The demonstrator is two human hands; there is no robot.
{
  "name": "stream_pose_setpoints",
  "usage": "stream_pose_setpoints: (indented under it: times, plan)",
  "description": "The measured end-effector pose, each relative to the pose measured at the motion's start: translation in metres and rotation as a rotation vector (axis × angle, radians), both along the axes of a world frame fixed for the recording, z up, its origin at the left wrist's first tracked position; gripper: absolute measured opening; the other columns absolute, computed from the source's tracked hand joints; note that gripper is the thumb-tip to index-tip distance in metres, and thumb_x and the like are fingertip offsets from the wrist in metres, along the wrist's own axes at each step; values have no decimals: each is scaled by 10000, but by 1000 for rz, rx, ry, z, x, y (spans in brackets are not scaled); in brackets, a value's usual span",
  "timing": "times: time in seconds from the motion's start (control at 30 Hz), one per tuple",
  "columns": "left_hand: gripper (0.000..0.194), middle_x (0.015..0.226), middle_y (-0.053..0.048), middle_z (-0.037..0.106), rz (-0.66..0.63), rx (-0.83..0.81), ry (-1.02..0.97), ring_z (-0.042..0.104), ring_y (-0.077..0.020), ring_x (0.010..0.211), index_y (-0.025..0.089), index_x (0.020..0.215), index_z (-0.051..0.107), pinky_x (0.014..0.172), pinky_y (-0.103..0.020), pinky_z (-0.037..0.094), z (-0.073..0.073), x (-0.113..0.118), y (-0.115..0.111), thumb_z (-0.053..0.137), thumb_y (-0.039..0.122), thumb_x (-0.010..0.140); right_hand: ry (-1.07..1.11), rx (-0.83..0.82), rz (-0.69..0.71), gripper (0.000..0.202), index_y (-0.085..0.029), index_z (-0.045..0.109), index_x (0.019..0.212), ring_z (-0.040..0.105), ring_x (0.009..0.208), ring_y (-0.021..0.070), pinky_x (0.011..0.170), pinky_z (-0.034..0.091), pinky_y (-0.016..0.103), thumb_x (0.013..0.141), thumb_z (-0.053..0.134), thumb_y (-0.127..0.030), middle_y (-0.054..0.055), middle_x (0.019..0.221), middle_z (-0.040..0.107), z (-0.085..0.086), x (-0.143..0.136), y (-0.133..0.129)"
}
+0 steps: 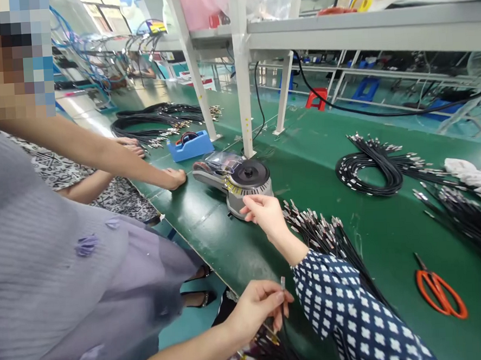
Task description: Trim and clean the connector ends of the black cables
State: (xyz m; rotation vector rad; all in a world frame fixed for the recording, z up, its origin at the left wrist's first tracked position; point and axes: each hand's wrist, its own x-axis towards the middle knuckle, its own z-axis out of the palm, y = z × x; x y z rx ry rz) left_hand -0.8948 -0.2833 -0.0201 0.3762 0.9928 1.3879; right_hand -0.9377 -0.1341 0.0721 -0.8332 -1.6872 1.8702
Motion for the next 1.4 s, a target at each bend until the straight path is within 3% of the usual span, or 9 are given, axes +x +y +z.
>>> stream_pose_setpoints:
  times: [0.17, 0.4, 0.57, 0.73, 0.93, 1.07, 1.23, 1.4]
  plan:
    - [506, 585, -22, 620, 2, 22, 0, 511, -76, 384, 87, 779, 702, 406, -208, 392, -2, 1, -1, 773, 575, 668, 24, -137, -33, 311, -117, 700, 758, 552, 447, 85, 374, 363, 163, 749, 745, -424, 78, 629, 697, 7, -18, -3]
    - [487, 602, -27, 632, 6, 43, 6, 519, -79, 400, 98, 787, 711, 416, -206, 405, -6, 2, -1, 770, 569, 681, 48, -202, -100, 280, -128, 683, 753, 586, 455, 108, 387, 399, 174, 755, 728, -405, 73, 599, 691, 4, -18, -5]
    - [475, 613, -34, 636, 7, 48, 15, 518, -76, 400, 94, 762, 707, 417, -204, 410, -6, 2, -2, 767, 560, 691, 113, -158, -186, 170, -140, 638, 641, 492, 415, 65, 382, 340, 160, 669, 745, -270, 4, 528, 627, 6, -22, -5]
    - [483, 600, -24, 623, -7, 24, 34, 511, -77, 401, 89, 789, 716, 416, -210, 406, -4, 1, -2, 760, 560, 693, 217, -70, -218, 234, -148, 703, 758, 470, 443, 61, 430, 379, 184, 669, 772, -353, -6, 587, 658, 18, -10, -6]
    - [465, 606, -25, 630, -11, 28, 21, 515, -78, 403, 99, 797, 719, 422, -210, 405, -2, 1, -2, 760, 552, 700, 197, 68, -189, 396, -176, 678, 978, 601, 492, 105, 465, 460, 231, 767, 699, -510, 46, 845, 740, -5, -3, -5]
    - [478, 617, -36, 642, -3, 33, 23, 517, -80, 399, 101, 729, 688, 419, -216, 411, -3, 1, -2, 766, 570, 680, 174, 169, -178, 354, -204, 611, 968, 623, 459, 107, 483, 470, 235, 796, 678, -507, 14, 845, 738, -10, -11, -7]
    - [490, 602, -32, 635, 7, 21, 21, 519, -84, 391, 105, 717, 673, 416, -217, 410, -2, 2, -2, 774, 580, 657, 183, 163, -227, 335, -205, 554, 920, 627, 462, 106, 461, 428, 213, 795, 681, -489, 4, 817, 738, -5, -12, -5]
    - [486, 599, -34, 635, -1, 42, 12, 515, -82, 385, 105, 706, 669, 406, -212, 402, -1, 1, -2, 778, 577, 658, 200, 69, -274, 381, -191, 536, 890, 600, 462, 95, 487, 431, 209, 672, 796, -364, -5, 743, 724, -8, -17, -4]
